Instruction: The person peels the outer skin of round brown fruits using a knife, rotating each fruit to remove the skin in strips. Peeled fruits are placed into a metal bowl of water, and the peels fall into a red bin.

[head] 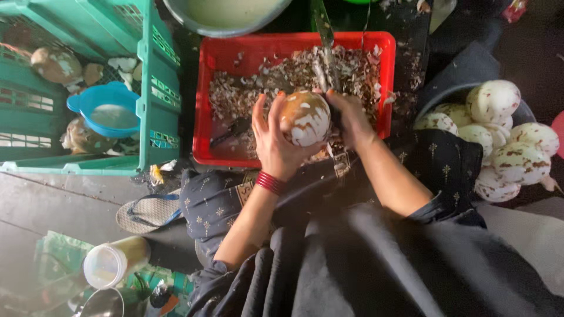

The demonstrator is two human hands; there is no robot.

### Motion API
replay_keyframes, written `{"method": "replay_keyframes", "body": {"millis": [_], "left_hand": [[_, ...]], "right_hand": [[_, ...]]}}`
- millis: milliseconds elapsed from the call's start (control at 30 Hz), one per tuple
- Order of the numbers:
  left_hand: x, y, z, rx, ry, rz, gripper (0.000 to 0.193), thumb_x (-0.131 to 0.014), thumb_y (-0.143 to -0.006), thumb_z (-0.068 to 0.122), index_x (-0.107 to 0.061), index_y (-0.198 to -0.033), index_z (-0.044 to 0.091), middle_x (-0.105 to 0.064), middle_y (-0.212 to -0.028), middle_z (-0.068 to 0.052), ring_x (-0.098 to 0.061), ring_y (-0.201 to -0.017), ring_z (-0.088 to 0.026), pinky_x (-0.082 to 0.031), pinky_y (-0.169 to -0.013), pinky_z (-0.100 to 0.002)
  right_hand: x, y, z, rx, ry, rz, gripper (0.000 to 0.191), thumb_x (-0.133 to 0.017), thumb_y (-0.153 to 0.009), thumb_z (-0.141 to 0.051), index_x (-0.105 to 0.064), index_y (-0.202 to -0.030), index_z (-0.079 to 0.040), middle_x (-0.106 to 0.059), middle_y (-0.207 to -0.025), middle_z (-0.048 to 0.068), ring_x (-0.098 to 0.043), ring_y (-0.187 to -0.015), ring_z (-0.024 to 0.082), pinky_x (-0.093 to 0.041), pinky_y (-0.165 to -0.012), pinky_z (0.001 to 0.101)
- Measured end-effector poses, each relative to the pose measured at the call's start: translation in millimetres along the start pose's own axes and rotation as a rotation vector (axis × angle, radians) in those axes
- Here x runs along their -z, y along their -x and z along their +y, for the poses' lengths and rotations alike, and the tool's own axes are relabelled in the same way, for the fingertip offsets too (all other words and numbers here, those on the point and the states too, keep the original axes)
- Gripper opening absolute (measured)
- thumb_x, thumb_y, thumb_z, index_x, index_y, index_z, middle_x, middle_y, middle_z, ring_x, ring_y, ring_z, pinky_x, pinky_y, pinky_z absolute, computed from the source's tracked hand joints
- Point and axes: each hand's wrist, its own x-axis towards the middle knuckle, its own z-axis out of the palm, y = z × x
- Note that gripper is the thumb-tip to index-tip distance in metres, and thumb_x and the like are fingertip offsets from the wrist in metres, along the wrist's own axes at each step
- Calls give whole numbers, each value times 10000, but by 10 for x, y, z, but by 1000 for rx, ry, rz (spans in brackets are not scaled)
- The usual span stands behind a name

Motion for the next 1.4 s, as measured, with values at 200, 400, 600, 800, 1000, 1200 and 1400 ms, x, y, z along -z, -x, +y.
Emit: {"method": "replay_keyframes", "body": {"millis": [200,400,600,800,1000,1200,1400], "left_hand": [[76,-164,40,173,-97,-206,1072,-1001,-432,339,-567,-1405,229,-552,-1398,-125,-535,-1281,-385,-490,-1042,-487],[4,-257,77,160,-170,-166,958,-974,-579,428,-567,-1411,183,-534,-1402,-174,-539,-1276,-411,-490,-1029,-501],[50,-321,47,99,-139,-260,936,-930,-478,421,-606,-1317,162,-589,-1348,-139,-563,-1251,-374,-502,-1017,-480],[52,-349,2,-16,-146,-248,793,-919,-701,376,-599,-1403,193,-599,-1424,-70,-574,-1343,-333,-501,-1121,-461],[47,-414,214,-35,-459,-411,1019,-952,-415,394,-591,-1344,181,-513,-1414,-136,-411,-1356,-454,-377,-1012,-624],[123,-390,-11,51,-196,-228,1082,-949,-505,539,-526,-1419,144,-518,-1388,-205,-517,-1276,-431,-447,-1085,-554],[63,-403,-134,52,-59,-271,991,-969,-512,474,-544,-1347,148,-602,-1275,-139,-633,-1139,-364,-551,-921,-487]], "right_hand": [[-309,230,-484,223,262,8,300,-587,-1021,-291,-753,-1152,-78,-764,-1147,75,-719,-1050,243,-560,-935,399],[-607,646,-552,1028,921,177,273,-599,-1019,-209,-728,-1080,24,-701,-1258,144,-679,-1095,255,-548,-960,352],[-533,262,-636,241,612,86,265,-619,-1026,-270,-797,-1121,-97,-749,-1271,157,-704,-977,266,-566,-898,362],[-564,503,-398,939,1048,148,267,-646,-999,-215,-792,-1163,-64,-620,-1449,156,-616,-1249,264,-501,-1058,366],[-228,63,-544,176,709,-123,264,-644,-982,-261,-763,-1144,-89,-729,-1227,171,-710,-1082,253,-523,-937,399],[-434,616,-332,787,581,130,140,-626,-1053,-213,-681,-1015,-90,-692,-1258,212,-683,-1069,244,-561,-935,383],[-636,617,-499,684,759,199,276,-629,-1037,-259,-728,-1243,-103,-745,-1205,200,-706,-986,301,-565,-909,361]]}}
